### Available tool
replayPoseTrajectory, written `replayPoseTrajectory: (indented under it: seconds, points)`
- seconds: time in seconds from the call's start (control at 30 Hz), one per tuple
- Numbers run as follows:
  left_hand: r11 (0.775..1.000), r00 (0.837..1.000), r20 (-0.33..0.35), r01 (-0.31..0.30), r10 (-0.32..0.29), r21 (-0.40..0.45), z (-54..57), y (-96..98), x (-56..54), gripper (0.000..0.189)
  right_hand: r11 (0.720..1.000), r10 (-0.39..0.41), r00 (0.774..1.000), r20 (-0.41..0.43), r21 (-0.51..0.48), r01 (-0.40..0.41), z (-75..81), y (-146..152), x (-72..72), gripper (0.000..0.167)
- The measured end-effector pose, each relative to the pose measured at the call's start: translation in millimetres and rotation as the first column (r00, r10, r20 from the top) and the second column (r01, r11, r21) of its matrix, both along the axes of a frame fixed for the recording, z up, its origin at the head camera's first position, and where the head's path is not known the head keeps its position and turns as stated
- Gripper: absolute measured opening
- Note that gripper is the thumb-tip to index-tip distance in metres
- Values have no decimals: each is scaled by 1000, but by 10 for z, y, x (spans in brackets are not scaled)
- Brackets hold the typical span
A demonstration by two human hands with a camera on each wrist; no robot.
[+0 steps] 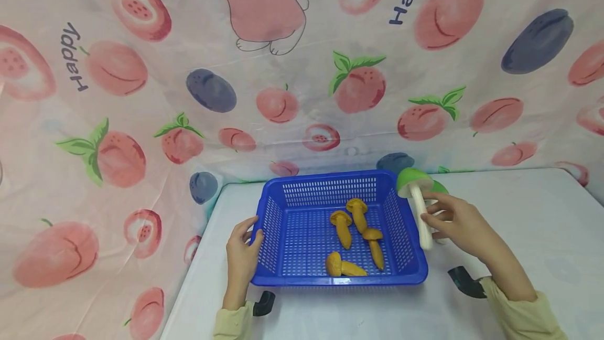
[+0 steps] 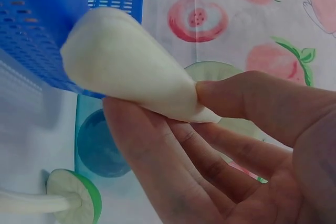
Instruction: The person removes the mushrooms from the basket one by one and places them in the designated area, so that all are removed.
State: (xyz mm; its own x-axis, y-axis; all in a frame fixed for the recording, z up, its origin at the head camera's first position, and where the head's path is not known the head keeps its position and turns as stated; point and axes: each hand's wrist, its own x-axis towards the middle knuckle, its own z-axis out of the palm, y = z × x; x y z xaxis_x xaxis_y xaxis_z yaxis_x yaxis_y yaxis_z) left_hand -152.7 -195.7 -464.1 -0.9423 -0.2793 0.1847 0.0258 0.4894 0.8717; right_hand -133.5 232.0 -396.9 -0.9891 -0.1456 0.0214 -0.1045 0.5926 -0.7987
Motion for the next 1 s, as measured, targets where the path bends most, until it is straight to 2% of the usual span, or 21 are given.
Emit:
replayPoseTrajectory:
  seconds: [0.2, 0.73, 1.0]
  points:
    - [1000, 1000, -4, 0, 0, 7, -4, 1, -6, 35, 1000, -10, 1000, 10, -12, 10, -18, 61, -1, 53]
    - [1000, 1000, -11, 8, -8, 4, -7, 4, 5, 35, 999, -23, 1000, 0, 33, 23, -127, 287, -34, 55]
    - [1000, 1000, -21, 12, -11, 13, -19, -4, -9, 34, 994, -62, 998, 15, 86, 60, -179, 392, -44, 57]
